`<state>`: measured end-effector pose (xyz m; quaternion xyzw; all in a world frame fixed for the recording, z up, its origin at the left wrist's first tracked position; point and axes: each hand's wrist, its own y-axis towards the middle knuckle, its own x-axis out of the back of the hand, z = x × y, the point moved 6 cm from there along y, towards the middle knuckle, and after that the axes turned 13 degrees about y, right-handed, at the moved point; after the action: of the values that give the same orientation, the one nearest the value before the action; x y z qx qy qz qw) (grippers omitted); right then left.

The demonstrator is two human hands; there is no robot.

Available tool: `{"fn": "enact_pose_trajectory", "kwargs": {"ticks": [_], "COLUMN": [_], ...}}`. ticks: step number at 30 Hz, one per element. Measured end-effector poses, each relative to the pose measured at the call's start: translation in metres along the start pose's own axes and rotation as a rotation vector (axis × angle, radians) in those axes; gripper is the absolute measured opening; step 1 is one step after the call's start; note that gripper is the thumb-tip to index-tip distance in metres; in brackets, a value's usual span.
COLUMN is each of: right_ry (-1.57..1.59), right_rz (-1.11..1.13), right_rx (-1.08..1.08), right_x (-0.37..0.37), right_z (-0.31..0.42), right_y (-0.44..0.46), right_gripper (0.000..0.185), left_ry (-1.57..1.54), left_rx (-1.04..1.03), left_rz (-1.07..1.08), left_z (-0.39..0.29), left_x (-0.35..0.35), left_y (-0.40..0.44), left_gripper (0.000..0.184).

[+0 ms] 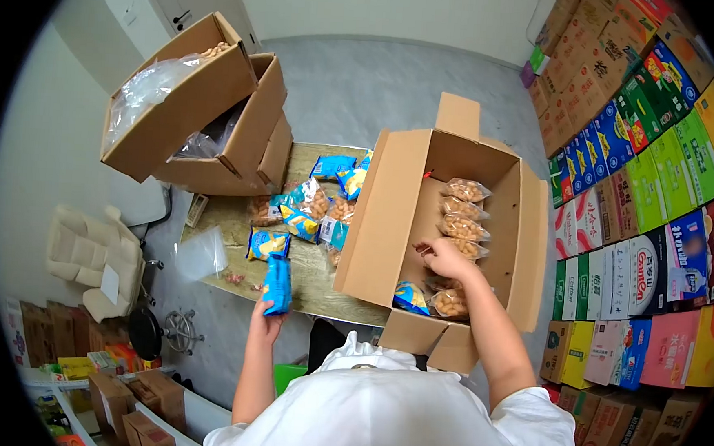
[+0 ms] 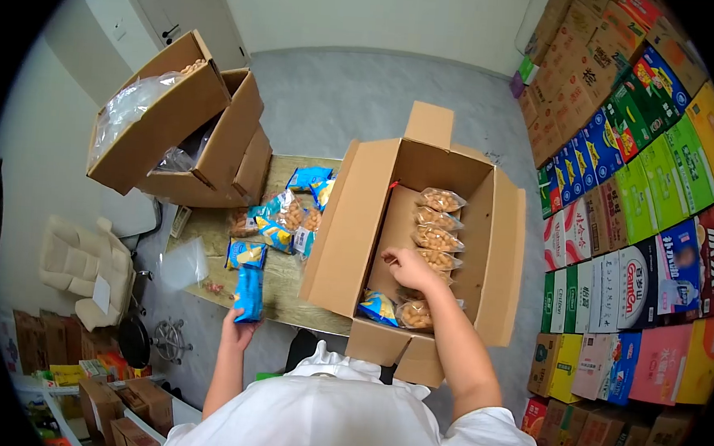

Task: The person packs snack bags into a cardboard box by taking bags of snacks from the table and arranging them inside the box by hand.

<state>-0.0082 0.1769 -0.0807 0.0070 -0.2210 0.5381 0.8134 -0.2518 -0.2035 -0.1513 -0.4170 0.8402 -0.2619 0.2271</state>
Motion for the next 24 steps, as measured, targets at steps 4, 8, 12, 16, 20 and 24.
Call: {"fn": "enact_pose_trajectory", "kwargs": {"ticks": [4, 8, 12, 16, 20, 24], "right_ry": [0.119, 0.118, 0.165, 0.168, 0.259, 0.542], "right_rz": [-0.32, -0.375, -0.097, 0.21, 0.14, -0.02], "right_rx": [0.042, 0.496, 0.615, 0.402, 0.384, 0.122], "right_x": [0.027, 0.031, 0.037, 0.04, 0.045, 0.058], "right_z": [0.036, 0.132, 0.181, 0.158, 0.134, 0.082], "right_y": [-0.009, -0.034, -0.048, -0.049, -0.067, -0.073], "right_gripper": [0.029, 0.058, 0.096, 0.065, 0.05, 0.043], "left_ry": [-0.247, -0.089, 0.256, 0.331, 0.274, 0.136], "left_rx": [-0.167, -0.279, -0.297, -0.223, -0.171, -0.108], "left_rz": [0.294, 0.445, 0.757, 0.906, 0.948, 0.698], "left_z": [-0.062, -0.136, -0.154, -0.135, -0.114, -0.104], "left_x": [-0.05, -0.151, -0.237, -0.287, -0.309, -0.305], "left_y": [-0.027, -0.065, -0.075, -0.075, -0.07, -0.056], "left_gripper": [0.066, 0.072, 0.074, 0.065, 0.064, 0.057]}}
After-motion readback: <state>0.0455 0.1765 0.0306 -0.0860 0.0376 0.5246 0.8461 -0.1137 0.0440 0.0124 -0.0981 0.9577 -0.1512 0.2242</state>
